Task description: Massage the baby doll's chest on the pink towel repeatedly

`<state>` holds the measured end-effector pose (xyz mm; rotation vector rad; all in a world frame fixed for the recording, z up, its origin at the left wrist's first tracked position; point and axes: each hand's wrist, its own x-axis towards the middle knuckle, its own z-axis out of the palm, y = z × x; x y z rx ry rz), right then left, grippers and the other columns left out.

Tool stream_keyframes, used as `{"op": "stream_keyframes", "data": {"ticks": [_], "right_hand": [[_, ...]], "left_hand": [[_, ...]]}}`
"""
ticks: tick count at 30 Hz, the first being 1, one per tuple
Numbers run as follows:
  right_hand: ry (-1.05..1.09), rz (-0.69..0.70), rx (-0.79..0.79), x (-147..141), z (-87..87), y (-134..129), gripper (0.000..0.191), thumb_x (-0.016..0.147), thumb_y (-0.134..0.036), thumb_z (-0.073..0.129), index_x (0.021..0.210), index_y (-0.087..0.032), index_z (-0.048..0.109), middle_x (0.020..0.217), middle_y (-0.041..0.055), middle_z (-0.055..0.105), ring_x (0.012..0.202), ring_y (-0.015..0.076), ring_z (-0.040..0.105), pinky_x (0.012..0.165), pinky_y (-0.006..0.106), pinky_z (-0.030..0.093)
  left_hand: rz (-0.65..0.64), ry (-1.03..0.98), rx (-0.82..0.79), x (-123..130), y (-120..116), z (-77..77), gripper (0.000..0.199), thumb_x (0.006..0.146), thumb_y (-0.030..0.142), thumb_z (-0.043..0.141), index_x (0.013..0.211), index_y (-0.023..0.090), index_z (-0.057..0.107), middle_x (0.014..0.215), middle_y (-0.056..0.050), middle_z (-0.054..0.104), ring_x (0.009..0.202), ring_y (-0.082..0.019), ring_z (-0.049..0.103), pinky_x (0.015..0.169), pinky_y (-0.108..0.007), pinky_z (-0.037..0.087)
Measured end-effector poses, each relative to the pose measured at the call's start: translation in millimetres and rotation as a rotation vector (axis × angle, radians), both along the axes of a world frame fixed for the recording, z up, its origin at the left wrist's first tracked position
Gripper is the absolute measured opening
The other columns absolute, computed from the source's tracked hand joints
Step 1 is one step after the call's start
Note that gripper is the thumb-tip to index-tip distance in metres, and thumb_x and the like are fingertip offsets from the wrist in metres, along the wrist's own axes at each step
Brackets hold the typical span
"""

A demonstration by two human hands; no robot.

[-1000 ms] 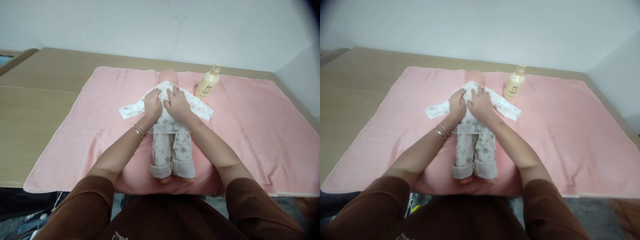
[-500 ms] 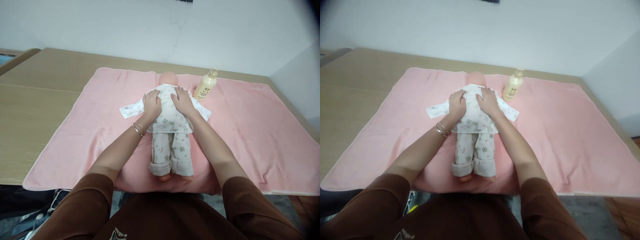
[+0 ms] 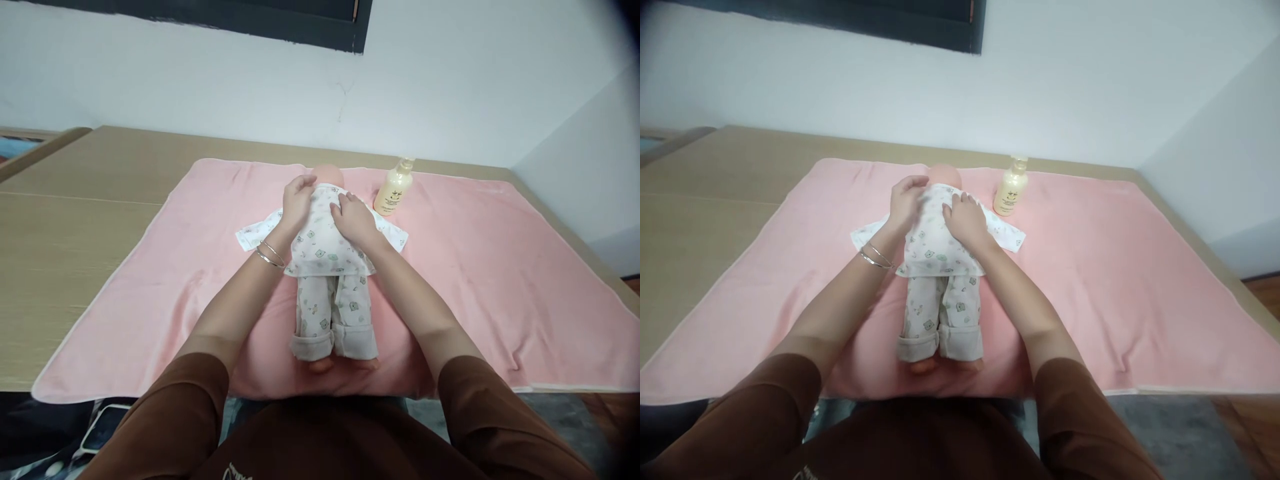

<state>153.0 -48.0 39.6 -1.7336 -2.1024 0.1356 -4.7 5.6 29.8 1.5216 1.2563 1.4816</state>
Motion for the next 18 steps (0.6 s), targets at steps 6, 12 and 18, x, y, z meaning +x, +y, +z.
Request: {"op": "stream_keyframes", "data": {"ticks": [6,12,18], "right_hand": [[0.025,0.085,0.126,-7.0,16.8,-1.7,0.042,0.099,-0.022,0.039,0.128,-0.012,0.068,0.133,0.0199,0.07,0.126,0.0373,0.063,0.112,0.054,0.05],[0.093,0.04,0.041,-9.0,-5.8,17.5,0.047,0.1,-0.028,0.038,0.135,-0.012,0.065,0.143,0.0177,0.067,0.135,0.0373,0.059,0.119,0.059,0.043],[0.069,-0.019,-0.017,5.5,-18.3,40.9,0.056,0.103,-0.044,0.038,0.129,-0.003,0.066,0.143,0.0258,0.064,0.139,0.042,0.054,0.122,0.057,0.039]], "left_hand": [[-0.022,0.158,0.11,21.1,-11.7,3.9,0.042,0.084,0.007,0.047,0.116,0.021,0.07,0.134,-0.006,0.075,0.131,-0.024,0.068,0.123,-0.046,0.051],[0.16,0.514,0.0,27.3,-14.6,-11.3,0.039,0.086,0.008,0.053,0.122,0.008,0.068,0.136,-0.022,0.07,0.134,-0.038,0.062,0.124,-0.055,0.045],[0.175,0.605,0.037,31.0,-20.2,-31.6,0.035,0.093,0.026,0.055,0.122,0.009,0.066,0.139,-0.027,0.065,0.141,-0.048,0.051,0.126,-0.069,0.03]]}}
